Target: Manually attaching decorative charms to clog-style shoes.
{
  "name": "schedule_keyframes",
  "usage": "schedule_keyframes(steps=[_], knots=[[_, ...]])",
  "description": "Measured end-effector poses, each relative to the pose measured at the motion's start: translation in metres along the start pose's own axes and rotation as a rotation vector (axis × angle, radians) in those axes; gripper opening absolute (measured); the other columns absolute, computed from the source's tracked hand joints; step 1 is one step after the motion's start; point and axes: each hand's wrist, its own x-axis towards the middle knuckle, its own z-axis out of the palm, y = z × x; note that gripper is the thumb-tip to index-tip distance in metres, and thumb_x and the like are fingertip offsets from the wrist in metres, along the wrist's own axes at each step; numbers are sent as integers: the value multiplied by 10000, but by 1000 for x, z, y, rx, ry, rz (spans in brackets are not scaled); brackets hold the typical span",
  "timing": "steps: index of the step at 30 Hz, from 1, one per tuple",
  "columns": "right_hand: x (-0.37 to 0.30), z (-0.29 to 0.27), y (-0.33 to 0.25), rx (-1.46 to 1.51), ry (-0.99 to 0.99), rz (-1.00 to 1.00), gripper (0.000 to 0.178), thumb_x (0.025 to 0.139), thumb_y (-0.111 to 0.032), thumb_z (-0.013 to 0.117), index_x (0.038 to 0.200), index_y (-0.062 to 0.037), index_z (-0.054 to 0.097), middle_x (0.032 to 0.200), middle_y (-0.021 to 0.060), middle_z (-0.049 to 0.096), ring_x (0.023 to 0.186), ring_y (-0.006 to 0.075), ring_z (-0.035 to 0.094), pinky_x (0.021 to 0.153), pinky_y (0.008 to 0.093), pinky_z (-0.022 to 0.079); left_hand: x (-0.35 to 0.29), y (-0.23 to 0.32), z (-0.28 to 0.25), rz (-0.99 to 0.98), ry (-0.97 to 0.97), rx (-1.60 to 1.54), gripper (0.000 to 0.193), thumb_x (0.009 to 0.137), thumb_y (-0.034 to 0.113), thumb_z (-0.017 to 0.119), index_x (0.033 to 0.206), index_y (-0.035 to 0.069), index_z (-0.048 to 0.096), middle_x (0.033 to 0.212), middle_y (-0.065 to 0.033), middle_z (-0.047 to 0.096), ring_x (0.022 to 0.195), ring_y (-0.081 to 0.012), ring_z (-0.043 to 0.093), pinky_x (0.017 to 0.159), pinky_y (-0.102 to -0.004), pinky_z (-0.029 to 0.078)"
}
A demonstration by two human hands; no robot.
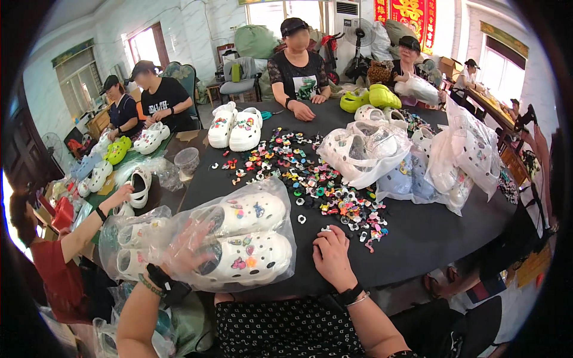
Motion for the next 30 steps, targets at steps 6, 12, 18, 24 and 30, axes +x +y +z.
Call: schedule_keyframes(steps=[6,12,18,24,30], knots=[[-2,3,0,12,-18,-40,161,758,-52,671,908,-68,615,1072,84,562,1188,344,457,939,485,387,11,-46,35,102,-30,263,599,726,356,734,1242,81,608,1245,-151,577,1165,-420,492,1038,-508,372],[-4,-1,1,9,2,-50,167,753,-51,678,907,-68,616,1084,83,561,1188,344,457,939,483,391,5,-44,52,34,172,210,368,764,251,691,1108,124,673,1073,-106,626,1180,-414,470,1030,-511,373],[0,-9,-4,188,81,-67,254,775,-59,703,1008,-76,602,1106,88,581,1166,336,477,949,435,407,-14,-8,50,-11,270,362,313,738,214,711,1023,90,676,1009,-100,614,1090,-375,509,1057,-525,331],[-7,-31,-42,805,-136,161,530,858,-211,711,1280,0,471,1243,170,535,1178,307,500,959,398,434,-29,57,11,-33,359,247,317,643,123,716,955,74,696,950,-104,600,997,-361,514,1026,-556,322],[-8,-37,-54,1164,-352,379,315,899,-110,670,1173,2,564,1045,34,642,928,86,584,802,247,485,-36,79,-10,50,220,116,321,646,89,682,966,83,704,926,-100,599,977,-341,517,1011,-550,335]])
